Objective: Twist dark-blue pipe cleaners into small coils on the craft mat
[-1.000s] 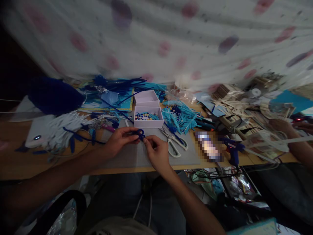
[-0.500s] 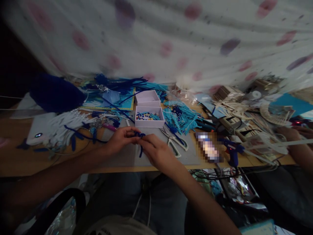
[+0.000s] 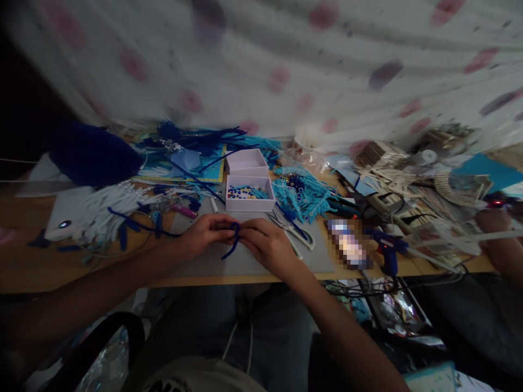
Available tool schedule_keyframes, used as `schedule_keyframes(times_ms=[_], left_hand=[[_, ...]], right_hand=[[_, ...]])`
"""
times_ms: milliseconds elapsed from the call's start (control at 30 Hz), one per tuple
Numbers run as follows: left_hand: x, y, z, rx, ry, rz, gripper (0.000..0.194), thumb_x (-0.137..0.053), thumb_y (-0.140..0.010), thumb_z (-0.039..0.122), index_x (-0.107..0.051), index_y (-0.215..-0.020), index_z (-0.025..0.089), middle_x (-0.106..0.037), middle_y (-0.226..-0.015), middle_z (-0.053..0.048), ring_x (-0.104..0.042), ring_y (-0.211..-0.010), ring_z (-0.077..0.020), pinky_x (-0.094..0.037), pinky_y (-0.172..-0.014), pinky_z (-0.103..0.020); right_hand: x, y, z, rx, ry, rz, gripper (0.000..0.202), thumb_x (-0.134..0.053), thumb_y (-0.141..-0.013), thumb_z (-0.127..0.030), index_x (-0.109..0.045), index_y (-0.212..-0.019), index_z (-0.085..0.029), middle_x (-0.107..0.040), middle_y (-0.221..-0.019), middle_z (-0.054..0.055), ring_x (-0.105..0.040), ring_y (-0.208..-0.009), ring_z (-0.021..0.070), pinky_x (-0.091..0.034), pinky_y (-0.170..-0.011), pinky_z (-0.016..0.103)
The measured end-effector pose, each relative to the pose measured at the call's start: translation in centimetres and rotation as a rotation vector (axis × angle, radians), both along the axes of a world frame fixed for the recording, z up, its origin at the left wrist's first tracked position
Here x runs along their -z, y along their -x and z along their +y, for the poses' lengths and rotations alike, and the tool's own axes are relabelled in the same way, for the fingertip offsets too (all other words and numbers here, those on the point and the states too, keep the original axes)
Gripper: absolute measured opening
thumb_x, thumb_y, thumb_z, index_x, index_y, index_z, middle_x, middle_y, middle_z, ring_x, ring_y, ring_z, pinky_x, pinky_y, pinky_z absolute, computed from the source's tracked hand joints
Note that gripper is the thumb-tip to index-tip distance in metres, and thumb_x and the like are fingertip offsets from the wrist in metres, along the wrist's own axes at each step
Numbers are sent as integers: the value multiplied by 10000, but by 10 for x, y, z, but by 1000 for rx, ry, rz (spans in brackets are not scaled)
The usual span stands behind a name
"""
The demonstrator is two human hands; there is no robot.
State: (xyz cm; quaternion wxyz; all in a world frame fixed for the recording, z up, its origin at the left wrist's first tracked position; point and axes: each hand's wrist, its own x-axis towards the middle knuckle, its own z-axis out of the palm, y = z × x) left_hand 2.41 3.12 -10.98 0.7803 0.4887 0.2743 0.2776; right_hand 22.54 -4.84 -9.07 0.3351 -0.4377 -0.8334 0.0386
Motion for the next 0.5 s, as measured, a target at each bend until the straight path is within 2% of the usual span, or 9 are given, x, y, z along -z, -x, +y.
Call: schedule_keyframes(times_ms=[133,267,367,433,500], left_hand=[[4,-1,0,3,-72,41,374,-866,-664,277,-736,-989,146,-759,-941,-64,-704,-802,-174,-575,-770,-313],[2,-2,-5,47,-157,48,378,-861,-677,326,-735,-990,156,-763,-930,-67,-713,-801,-185,-569,-775,-313],[-4,1,-7,56,-255,82,415,-779,-775,444,-724,-1078,165,-766,-952,-90,-715,-807,-201,-565,-738,-311],[-9,4,-4,-24,-341,121,442,-677,-852,524,-720,-1094,157,-769,-935,-103,-711,-807,-202,-553,-717,-297],[-10,6,0,-117,-422,168,463,-602,-890,568,-732,-1030,146,-766,-861,-99,-700,-762,-192,-534,-689,-279]], right_hand=[[10,8,-3,64,5,84,152,-584,-968,-243,-702,-1050,-192,-701,-1017,98,-674,-935,199,-563,-813,328],[13,21,-12,184,44,271,204,-607,-933,-225,-681,-1122,-214,-704,-948,72,-677,-844,195,-572,-733,325],[2,27,-28,233,31,328,245,-607,-917,-184,-690,-1143,-230,-705,-911,64,-676,-781,186,-574,-684,312],[-9,26,-44,275,9,354,244,-615,-910,-164,-705,-1122,-245,-711,-930,68,-687,-798,192,-579,-687,314],[-18,22,-61,320,20,402,256,-643,-898,-165,-710,-1121,-274,-730,-996,77,-706,-890,221,-594,-724,336]])
